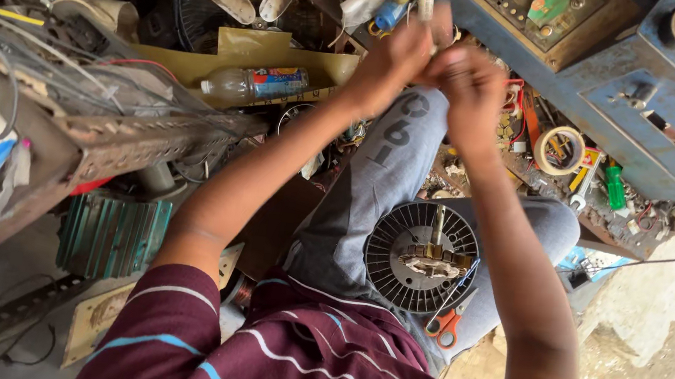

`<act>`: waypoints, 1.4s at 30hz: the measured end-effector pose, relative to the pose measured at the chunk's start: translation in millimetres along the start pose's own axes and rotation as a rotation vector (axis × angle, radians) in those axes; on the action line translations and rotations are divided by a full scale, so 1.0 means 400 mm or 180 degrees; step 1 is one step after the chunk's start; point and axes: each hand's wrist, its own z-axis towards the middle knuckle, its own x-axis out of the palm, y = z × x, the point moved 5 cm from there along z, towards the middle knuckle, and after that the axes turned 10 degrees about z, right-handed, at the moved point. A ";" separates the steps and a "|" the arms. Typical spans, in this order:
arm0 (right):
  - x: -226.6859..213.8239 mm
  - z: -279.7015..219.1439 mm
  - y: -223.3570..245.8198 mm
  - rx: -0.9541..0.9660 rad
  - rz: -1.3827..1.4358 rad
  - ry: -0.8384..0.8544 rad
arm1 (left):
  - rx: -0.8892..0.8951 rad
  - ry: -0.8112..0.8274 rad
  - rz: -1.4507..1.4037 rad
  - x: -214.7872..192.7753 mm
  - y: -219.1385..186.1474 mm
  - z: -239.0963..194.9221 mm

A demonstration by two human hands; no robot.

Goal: The person is repairing an electric motor stator by hand. They use a screwdriver to adjust components and scissors to trim and position insulating material around the windings. The work is performed while seated on the floor in a cluttered workshop.

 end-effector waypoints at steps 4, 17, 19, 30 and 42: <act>-0.055 0.028 0.011 0.0103 0.1177 -0.0293 | 0.0210 0.0024 0.0158 0.019 -0.067 -0.118; 0.097 -0.052 0.096 -0.0004 -0.0856 0.1083 | -0.0611 -0.0549 -0.1038 -0.051 -0.213 -0.160; 0.113 -0.095 0.046 0.0045 -0.0757 0.1313 | -0.0726 -0.0641 -0.1054 -0.049 -0.226 -0.164; -0.023 -0.173 0.018 -0.0384 -0.1364 0.0156 | 0.0219 -0.0644 -0.0558 -0.094 -0.345 -0.153; 0.033 -0.157 0.115 -0.0159 0.1050 -0.0233 | 0.0442 -0.0651 -0.0170 0.049 -0.052 -0.228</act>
